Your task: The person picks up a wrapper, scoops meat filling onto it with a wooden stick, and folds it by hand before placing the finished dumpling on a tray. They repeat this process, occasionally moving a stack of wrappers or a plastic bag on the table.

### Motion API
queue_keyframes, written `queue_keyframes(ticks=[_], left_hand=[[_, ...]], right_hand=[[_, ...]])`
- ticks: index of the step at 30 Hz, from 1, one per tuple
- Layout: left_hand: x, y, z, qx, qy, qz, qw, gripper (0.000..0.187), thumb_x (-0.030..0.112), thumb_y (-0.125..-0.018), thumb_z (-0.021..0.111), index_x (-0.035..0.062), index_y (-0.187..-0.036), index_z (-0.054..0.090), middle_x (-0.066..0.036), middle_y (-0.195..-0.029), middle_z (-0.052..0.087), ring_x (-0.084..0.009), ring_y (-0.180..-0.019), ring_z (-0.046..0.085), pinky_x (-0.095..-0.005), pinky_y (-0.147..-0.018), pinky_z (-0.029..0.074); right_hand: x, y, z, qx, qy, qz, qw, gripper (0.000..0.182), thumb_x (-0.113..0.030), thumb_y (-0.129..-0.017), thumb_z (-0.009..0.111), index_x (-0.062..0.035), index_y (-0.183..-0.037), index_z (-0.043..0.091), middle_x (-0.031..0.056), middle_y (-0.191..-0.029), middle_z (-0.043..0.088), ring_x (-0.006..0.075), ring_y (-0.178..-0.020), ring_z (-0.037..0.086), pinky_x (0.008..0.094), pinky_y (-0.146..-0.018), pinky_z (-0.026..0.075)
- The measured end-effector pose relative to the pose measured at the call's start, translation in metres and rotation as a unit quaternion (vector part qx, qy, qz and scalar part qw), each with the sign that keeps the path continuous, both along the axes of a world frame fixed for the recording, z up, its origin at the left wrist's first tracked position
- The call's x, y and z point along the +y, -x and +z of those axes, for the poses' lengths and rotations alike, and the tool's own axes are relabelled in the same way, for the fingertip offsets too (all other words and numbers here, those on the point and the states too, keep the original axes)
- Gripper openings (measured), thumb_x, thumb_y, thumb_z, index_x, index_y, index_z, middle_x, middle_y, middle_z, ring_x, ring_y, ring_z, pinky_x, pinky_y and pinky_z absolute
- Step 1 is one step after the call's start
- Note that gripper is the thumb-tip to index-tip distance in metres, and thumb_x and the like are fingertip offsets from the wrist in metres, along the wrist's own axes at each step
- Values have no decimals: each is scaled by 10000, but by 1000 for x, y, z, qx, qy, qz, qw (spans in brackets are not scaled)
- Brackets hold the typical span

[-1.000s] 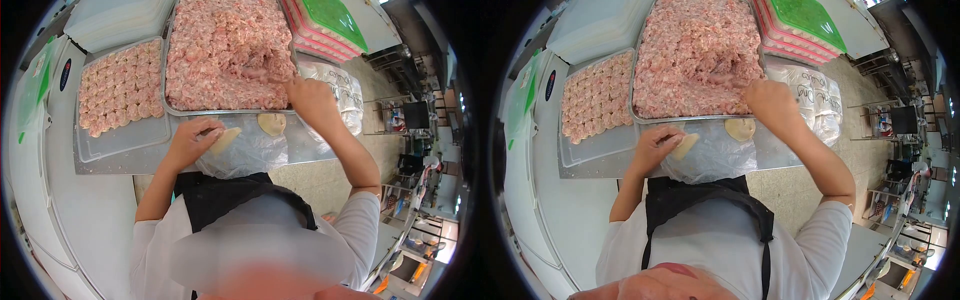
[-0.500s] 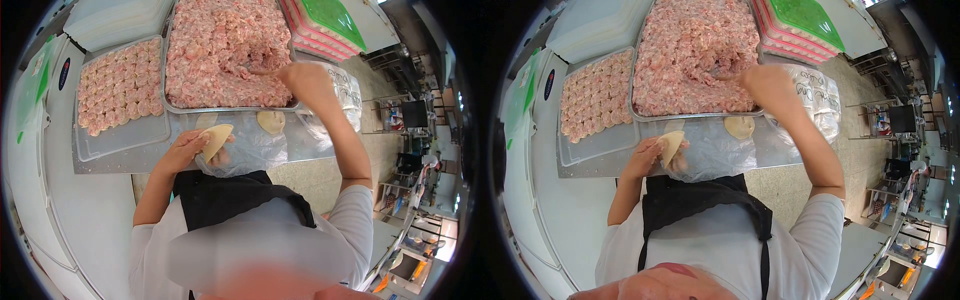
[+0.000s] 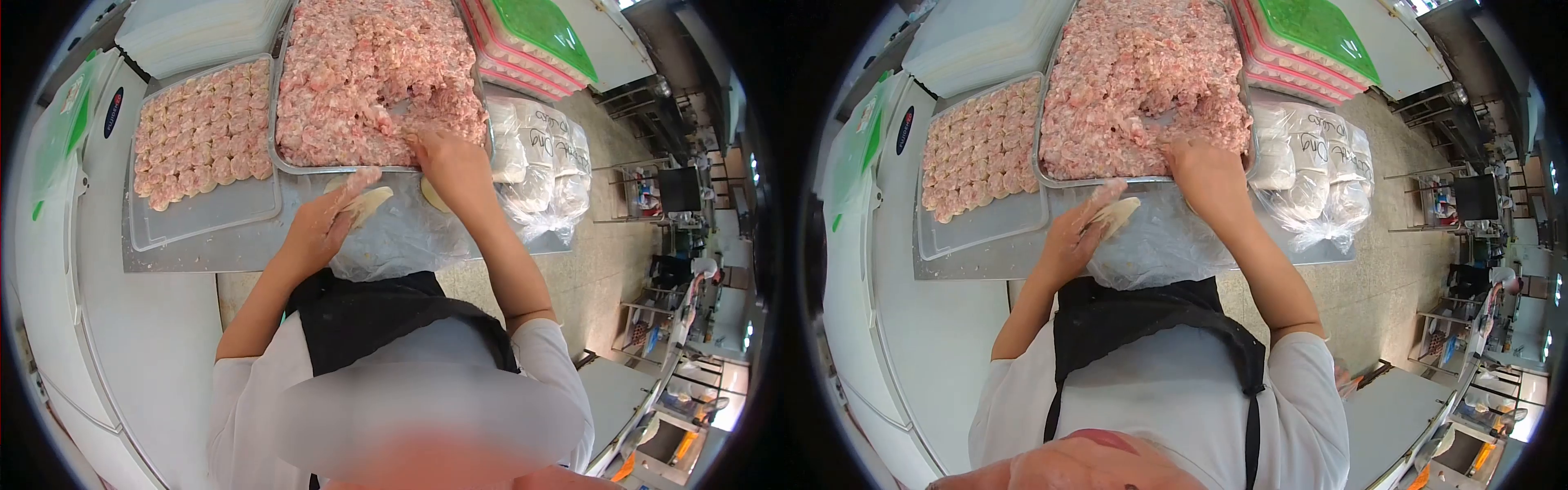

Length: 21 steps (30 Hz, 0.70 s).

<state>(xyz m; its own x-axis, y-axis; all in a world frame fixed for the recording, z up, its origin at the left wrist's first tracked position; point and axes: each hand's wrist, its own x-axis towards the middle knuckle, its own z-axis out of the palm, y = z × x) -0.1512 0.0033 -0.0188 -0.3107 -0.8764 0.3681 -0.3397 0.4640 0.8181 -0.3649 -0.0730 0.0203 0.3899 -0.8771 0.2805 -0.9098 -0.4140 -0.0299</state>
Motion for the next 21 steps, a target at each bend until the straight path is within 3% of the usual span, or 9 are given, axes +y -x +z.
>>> queue_keyframes(ticks=[2, 4, 6, 8, 13, 17, 19, 20, 21], left_hand=[[3, 1, 7, 46, -45, 12, 998, 317, 65, -858, 578, 56, -1174, 608, -142, -1142, 628, -324, -1000, 613, -374, -854, 491], [0, -3, 11, -30, -45, -114, 992, 332, 45, -866, 550, 29, -1195, 591, -134, -1198, 616, -326, -1103, 586, -375, -960, 439], [0, 2, 31, -67, 28, -102, 992, 311, 58, -883, 535, 38, -1187, 597, -133, -1203, 613, -323, -1108, 580, -372, -955, 439], [3, 6, 51, -102, 103, -91, 985, 293, 71, -900, 520, 47, -1180, 603, -132, -1207, 611, -320, -1113, 575, -369, -950, 439], [-12, 10, 78, 22, -89, -199, 976, 342, 151, -934, 440, -30, -1193, 572, -124, -1202, 625, -261, -1079, 598, -348, -981, 414], [-57, 23, 52, -40, -23, -57, 997, 311, 189, -937, 481, -12, -1131, 618, -140, -1115, 655, -238, -1065, 606, -336, -927, 451], [-76, 26, 49, 174, -201, -31, 963, 329, 193, -948, 460, -4, -1176, 591, -156, -1145, 632, -256, -1074, 602, -350, -920, 464], [-83, 31, 50, 167, -201, -30, 965, 329, 193, -948, 460, -4, -1176, 591, -156, -1145, 632, -256, -1074, 602, -350, -920, 464], [-88, 41, 53, 317, -260, 6, 912, 344, 200, -953, 451, 5, -1215, 557, -150, -1162, 617, -261, -1070, 600, -357, -918, 471]], right_hand=[[-8, 12, -6, -50, -46, 6, 998, 246, -242, -888, 557, -46, -771, 646, 154, -707, 646, 322, -680, 654, 431, -602, 512], [-17, 26, -6, -101, -91, 12, 991, 278, -269, -895, 566, -30, -785, 658, 170, -723, 647, 337, -677, 646, 437, -611, 503], [-21, 40, -2, -218, -218, 1, 951, 313, -285, -900, 606, 20, -913, 676, 152, -724, 655, 243, -622, 607, 367, -608, 475], [-20, 50, 3, -267, -199, 3, 943, 327, -301, -902, 610, 16, -938, 681, 145, -696, 641, 203, -608, 579, 347, -609, 467], [-19, 65, 12, -324, -173, -57, 928, 363, -332, -907, 621, 18, -976, 688, 83, -631, 615, 128, -604, 543, 304, -612, 455], [-22, 76, 1, -452, -208, -67, 865, 380, -356, -908, 627, 10, -832, 697, -2, -597, 552, 76, -560, 473, 250, -517, 376], [-20, 77, 5, -473, -241, -77, 844, 385, -364, -909, 627, -5, -785, 691, -29, -588, 527, 54, -549, 443, 232, -489, 342], [-18, 75, 9, -522, -251, -50, 814, 371, -363, -910, 627, -21, -775, 679, -28, -591, 522, 48, -536, 418, 225, -474, 312], [-15, 72, 13, -568, -259, -24, 781, 358, -362, -911, 628, -37, -766, 667, -28, -595, 516, 43, -524, 393, 219, -459, 283]])
